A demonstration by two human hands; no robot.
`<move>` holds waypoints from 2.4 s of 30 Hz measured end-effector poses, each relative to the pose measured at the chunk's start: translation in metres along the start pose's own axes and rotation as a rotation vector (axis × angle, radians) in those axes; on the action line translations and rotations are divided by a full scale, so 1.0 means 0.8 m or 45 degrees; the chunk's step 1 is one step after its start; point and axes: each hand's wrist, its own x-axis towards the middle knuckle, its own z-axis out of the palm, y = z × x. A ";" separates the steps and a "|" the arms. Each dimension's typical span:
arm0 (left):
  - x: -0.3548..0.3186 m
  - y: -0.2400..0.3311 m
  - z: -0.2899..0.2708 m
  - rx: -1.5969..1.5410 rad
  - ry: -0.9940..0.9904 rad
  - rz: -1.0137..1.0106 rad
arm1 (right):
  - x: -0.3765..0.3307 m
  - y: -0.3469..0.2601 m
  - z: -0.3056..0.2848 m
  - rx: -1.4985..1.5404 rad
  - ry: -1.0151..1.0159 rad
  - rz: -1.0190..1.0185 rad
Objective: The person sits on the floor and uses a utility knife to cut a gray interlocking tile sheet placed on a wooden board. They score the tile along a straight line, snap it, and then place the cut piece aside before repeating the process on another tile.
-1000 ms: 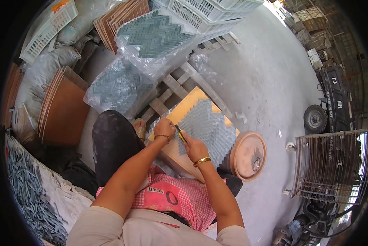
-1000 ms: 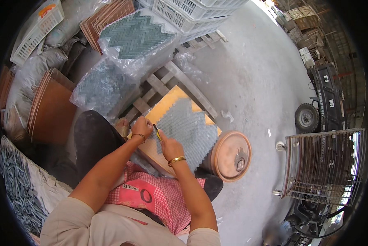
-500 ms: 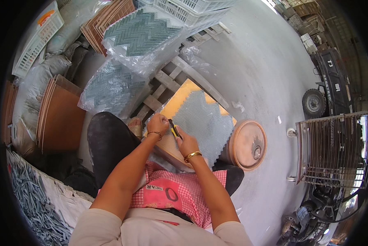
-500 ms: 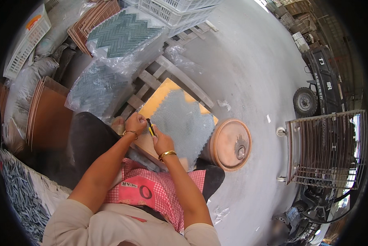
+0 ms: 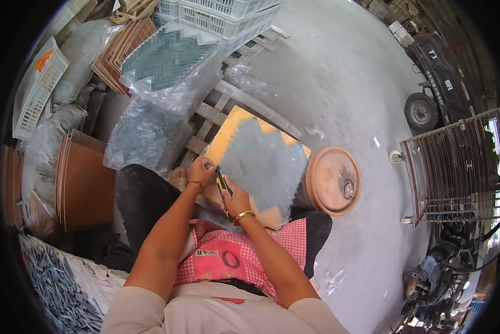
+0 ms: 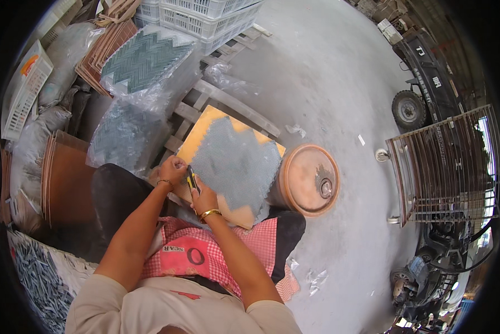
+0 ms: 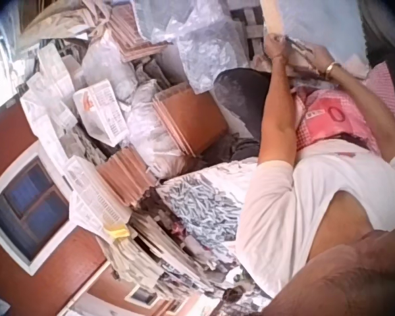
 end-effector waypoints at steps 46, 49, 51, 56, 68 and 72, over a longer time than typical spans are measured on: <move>-0.025 -0.007 -0.005 0.143 0.138 0.124 | -0.010 -0.006 -0.010 -1.153 -0.092 -0.379; -0.026 -0.006 -0.006 0.120 0.123 0.126 | -0.017 -0.013 -0.010 -1.064 -0.093 -0.277; -0.025 -0.004 -0.010 0.079 0.073 0.088 | -0.007 -0.006 -0.006 -0.893 -0.053 -0.307; -0.026 -0.004 -0.012 0.044 0.082 0.069 | -0.016 -0.005 -0.016 -0.749 -0.059 -0.292; -0.017 -0.010 -0.023 -0.026 0.059 -0.010 | -0.040 0.007 -0.022 -0.139 -0.090 -0.038; -0.020 0.013 -0.039 0.178 -0.079 -0.172 | -0.050 0.001 -0.069 -0.061 0.012 -0.037</move>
